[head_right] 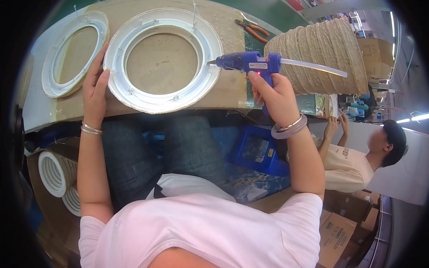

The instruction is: Assembling circular light fixtures by applying glue with a hot glue gun and stacking them.

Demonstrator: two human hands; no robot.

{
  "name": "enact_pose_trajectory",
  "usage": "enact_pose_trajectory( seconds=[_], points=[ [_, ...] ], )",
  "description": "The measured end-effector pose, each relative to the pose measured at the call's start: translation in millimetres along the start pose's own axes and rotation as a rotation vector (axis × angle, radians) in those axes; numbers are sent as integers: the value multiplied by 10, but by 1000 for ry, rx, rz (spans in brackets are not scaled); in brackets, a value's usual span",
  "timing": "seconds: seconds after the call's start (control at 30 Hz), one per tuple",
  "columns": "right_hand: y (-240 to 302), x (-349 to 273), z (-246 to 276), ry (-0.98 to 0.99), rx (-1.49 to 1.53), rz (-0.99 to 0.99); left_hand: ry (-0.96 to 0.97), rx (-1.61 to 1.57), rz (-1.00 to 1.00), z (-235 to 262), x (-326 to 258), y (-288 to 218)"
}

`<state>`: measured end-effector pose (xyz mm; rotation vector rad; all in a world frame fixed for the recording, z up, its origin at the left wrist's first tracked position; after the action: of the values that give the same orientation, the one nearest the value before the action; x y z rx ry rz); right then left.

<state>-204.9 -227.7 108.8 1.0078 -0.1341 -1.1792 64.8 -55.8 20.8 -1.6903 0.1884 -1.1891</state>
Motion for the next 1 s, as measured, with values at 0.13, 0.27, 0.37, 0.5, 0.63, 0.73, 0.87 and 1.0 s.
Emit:
enact_pose_trajectory(
  seconds=[0.13,0.27,0.37,0.5,0.63,0.73,0.87,1.0],
  points=[
    [17,-18,-1,-9,21,-2,0,-1,2,5,-5,4],
    [26,-23,31,-7,10,-25,6,19,-11,9,-6,-7],
    [34,-30,43,-20,-13,-28,-8,-1,7,12,-9,0],
    [78,-53,47,-36,-44,-38,4,-5,-4,5,-1,5],
    [79,-36,61,-51,-100,-43,8,1,-11,10,1,14],
    [108,-29,70,-41,-168,28,-5,-18,10,11,-5,11],
    [206,9,8,-34,-56,80,0,26,-32,16,-14,-3],
    [282,227,-67,-77,161,119,-2,-2,-18,13,-8,-4]
  ],
)
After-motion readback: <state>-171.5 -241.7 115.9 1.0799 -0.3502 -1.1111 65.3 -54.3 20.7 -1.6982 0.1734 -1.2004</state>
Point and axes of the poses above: each hand's wrist, its own x-axis towards the middle knuckle, its own z-axis out of the back of the hand, y = z × x, the point moved 5 cm from there along x, towards the middle knuckle, and after that the axes turned 13 degrees about -z, right-handed, at the moved point
